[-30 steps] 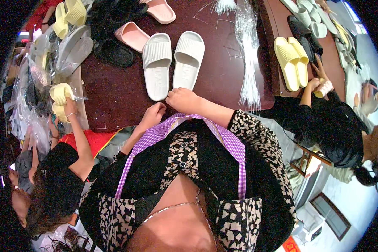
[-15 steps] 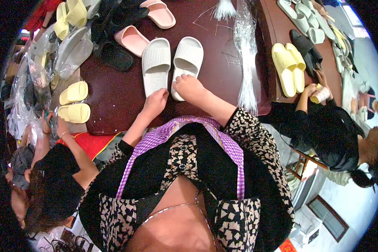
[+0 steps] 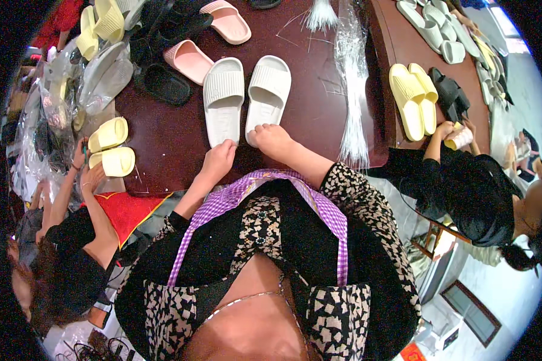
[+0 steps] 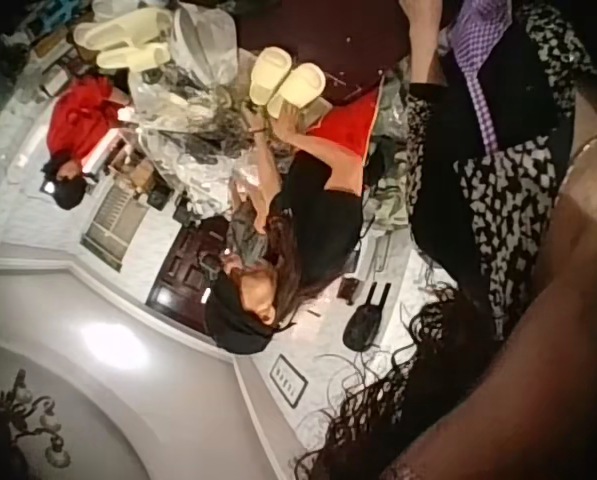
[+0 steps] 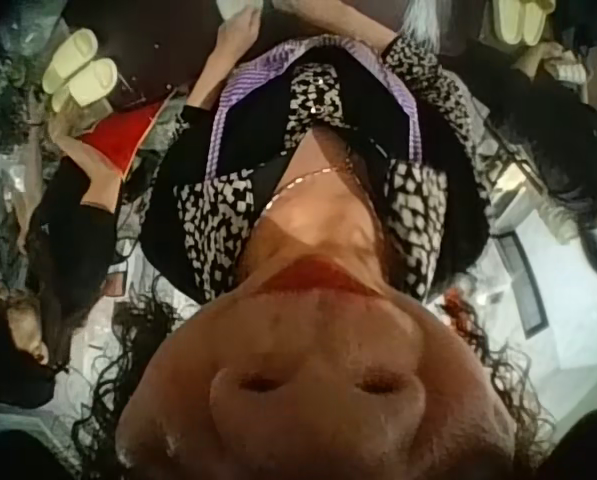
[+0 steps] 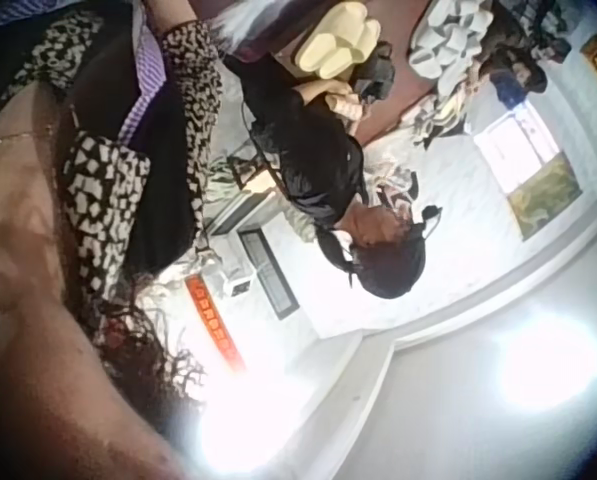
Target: The person pairs slippers together by threading plastic ties through each pair and fastening the ends by hand.
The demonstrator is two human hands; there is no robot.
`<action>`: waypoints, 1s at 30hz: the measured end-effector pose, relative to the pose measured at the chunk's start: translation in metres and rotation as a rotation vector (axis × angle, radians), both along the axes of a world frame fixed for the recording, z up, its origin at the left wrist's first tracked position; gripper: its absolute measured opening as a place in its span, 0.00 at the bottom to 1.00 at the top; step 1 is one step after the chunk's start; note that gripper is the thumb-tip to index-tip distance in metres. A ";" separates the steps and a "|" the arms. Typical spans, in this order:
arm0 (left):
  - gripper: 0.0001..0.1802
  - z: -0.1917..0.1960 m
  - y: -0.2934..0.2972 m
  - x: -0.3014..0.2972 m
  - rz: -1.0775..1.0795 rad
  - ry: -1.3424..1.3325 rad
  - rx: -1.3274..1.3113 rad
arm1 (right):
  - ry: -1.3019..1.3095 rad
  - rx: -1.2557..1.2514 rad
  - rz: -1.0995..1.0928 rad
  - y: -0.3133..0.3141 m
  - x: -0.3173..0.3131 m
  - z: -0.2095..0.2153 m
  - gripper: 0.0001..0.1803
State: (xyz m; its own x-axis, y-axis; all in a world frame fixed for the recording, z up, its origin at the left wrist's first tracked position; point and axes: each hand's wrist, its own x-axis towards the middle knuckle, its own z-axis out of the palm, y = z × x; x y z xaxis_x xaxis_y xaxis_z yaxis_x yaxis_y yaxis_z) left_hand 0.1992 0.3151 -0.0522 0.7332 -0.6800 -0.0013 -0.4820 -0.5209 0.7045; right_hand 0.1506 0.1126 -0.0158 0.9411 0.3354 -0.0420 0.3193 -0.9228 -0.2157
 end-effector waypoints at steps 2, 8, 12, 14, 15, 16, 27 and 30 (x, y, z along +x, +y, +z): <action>0.06 -0.001 -0.001 0.002 0.004 -0.019 -0.014 | 0.002 0.002 -0.017 0.000 0.007 0.001 0.05; 0.06 0.004 -0.025 0.011 0.007 -0.099 -0.066 | -0.067 -0.029 -0.067 -0.023 0.030 -0.011 0.07; 0.06 0.006 -0.051 0.024 0.028 -0.124 -0.128 | -0.080 -0.043 -0.140 -0.039 0.046 -0.009 0.07; 0.06 0.003 -0.063 0.033 0.070 -0.111 -0.104 | -0.075 0.044 -0.175 -0.044 0.051 -0.006 0.08; 0.06 0.001 -0.068 0.037 0.072 -0.111 -0.112 | -0.070 0.086 -0.189 -0.046 0.054 -0.003 0.08; 0.06 -0.002 -0.071 0.041 0.090 -0.116 -0.087 | -0.070 0.078 -0.187 -0.045 0.054 0.000 0.08; 0.08 0.005 -0.088 0.059 0.129 -0.044 0.131 | -0.186 0.617 -0.852 -0.118 0.082 -0.028 0.12; 0.04 -0.008 -0.089 0.064 0.067 -0.316 -0.038 | -0.109 0.542 -0.905 -0.147 0.101 -0.048 0.15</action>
State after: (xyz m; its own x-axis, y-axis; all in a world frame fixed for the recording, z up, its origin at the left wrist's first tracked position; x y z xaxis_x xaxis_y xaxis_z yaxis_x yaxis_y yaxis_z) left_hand 0.2630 0.2259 -0.0606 0.7365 -0.6253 0.2580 -0.6454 -0.5353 0.5449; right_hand 0.2518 -0.0343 -0.0639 0.8394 -0.5436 0.0031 -0.3963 -0.6157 -0.6811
